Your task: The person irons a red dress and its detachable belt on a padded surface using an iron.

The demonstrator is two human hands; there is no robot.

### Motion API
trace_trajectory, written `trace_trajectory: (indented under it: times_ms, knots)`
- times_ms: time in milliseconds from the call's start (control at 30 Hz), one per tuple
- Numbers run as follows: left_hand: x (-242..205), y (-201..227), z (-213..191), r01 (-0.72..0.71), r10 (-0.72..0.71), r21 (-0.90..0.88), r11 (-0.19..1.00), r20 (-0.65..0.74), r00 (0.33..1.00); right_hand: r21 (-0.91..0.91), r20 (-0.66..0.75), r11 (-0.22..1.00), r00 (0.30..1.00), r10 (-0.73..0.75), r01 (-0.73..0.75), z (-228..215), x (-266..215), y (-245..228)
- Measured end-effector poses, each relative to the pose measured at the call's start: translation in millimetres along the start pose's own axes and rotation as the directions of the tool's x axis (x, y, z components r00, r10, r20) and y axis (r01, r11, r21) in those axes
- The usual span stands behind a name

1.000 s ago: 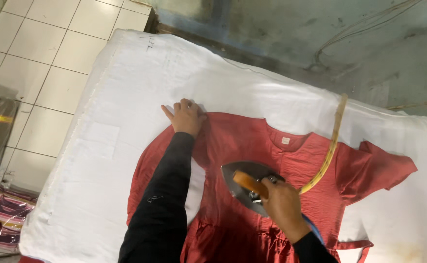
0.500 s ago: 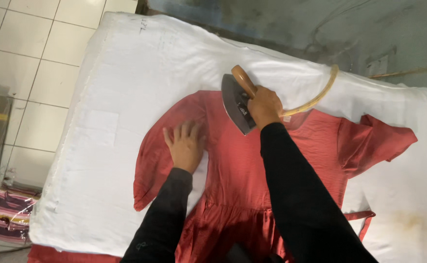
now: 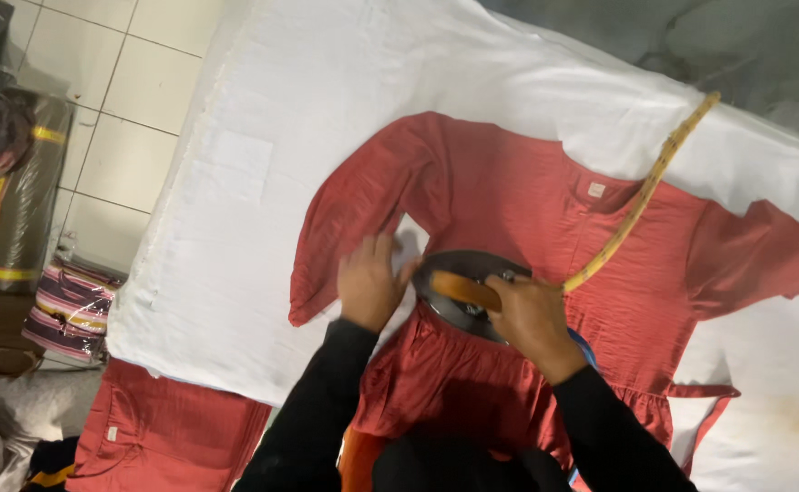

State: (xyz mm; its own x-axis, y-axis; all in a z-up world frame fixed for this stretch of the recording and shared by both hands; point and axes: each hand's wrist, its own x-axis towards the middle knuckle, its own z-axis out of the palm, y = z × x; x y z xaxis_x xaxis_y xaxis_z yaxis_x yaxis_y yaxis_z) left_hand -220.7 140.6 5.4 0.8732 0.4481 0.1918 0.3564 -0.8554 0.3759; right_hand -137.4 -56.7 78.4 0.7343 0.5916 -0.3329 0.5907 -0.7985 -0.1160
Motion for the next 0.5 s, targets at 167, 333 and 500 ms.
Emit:
trace_trajectory:
  times_ms: [167, 333, 500]
  knots:
    - [-116, -14, -43, 0.207, -0.148, -0.074, 0.976, 0.473, 0.868, 0.024, -0.1, 1.0, 0.995, 0.005, -0.003, -5, 38, -23]
    - [-109, -25, -72, 0.425, -0.311, -0.093, 0.901, 0.545, 0.779, 0.094, 0.216, 0.984, 0.968, 0.126, -0.149, -16, 6, -39]
    - [-65, -31, -92, 0.486, -0.397, 0.015, 0.874, 0.598, 0.696, 0.172, -0.009, 0.984, 0.999, -0.043, 0.044, 21, -52, -45]
